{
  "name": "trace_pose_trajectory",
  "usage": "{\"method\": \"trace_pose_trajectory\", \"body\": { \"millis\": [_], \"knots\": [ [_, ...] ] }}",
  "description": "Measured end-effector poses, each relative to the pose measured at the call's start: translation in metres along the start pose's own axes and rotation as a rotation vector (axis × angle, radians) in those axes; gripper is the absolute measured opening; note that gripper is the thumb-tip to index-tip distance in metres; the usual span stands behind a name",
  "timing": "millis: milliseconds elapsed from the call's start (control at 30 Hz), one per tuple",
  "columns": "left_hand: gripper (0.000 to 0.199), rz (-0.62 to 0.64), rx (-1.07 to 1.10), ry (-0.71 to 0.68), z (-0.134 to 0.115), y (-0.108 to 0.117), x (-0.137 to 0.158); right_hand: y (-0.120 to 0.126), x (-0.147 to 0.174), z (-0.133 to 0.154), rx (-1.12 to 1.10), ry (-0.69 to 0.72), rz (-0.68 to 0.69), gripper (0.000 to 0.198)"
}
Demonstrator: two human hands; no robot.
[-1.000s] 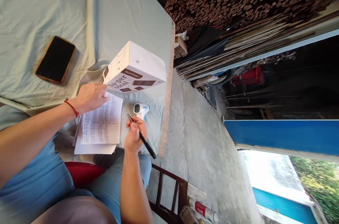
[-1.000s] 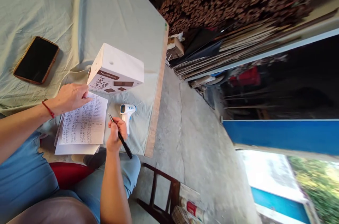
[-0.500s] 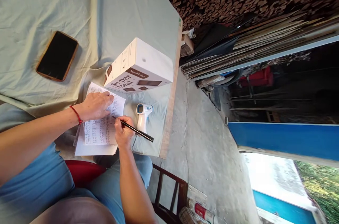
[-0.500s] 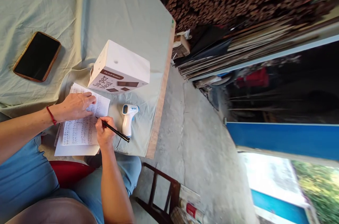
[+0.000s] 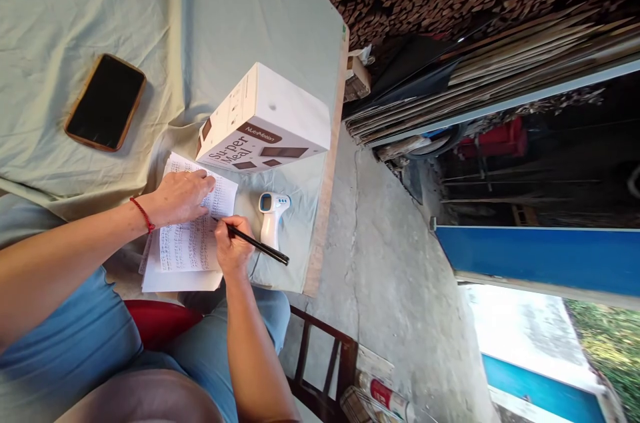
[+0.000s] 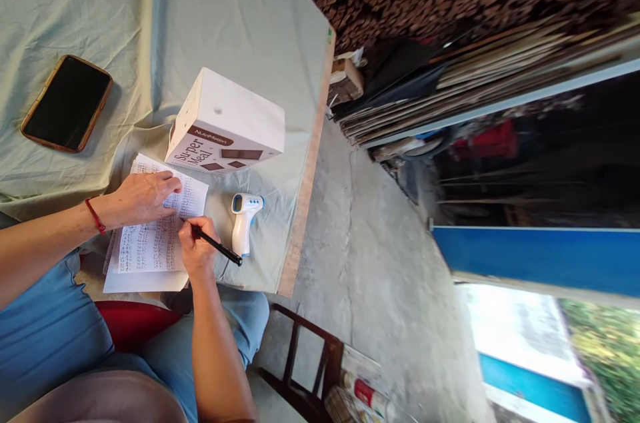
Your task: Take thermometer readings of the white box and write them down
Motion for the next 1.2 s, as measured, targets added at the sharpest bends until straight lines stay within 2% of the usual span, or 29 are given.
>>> {"method": "trace_pose_trajectory", "body": {
  "millis": [200,433,833,1033,1200],
  "knots": [
    [0.033,0.0,-0.008,-0.005,0.0012,-0.002,-0.0003,0.0012,0.0004,-0.0014,0.005,-0.031,-0.047,0.021],
    [0.035,-0.005,-0.009,-0.003,0.0013,-0.0023,0.0001,0.0015,0.0016,-0.0022,0.022,-0.022,-0.019,0.02],
    [0.034,0.002,-0.016,0.001,-0.0002,-0.0009,0.0003,0.0024,0.0005,0.0009,0.03,0.058,-0.076,0.019],
    [0.034,0.004,-0.027,0.002,-0.0007,-0.0004,0.0011,0.0018,0.0012,-0.0026,0.112,0.049,-0.074,0.022],
    [0.035,0.017,-0.028,0.006,-0.0021,0.0019,0.0026,0.0024,0.0011,-0.0031,0.182,0.103,-0.103,0.025]
  ]
}}
Point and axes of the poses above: each hand's wrist, its own x-axis away from the middle knuckle, its own y-axis out of the back of the hand, z = x × y, the point moved 5 cm from there along -x, towards the middle knuckle, and after that the axes turned 5 degrees about y, right-handed, at the moved point
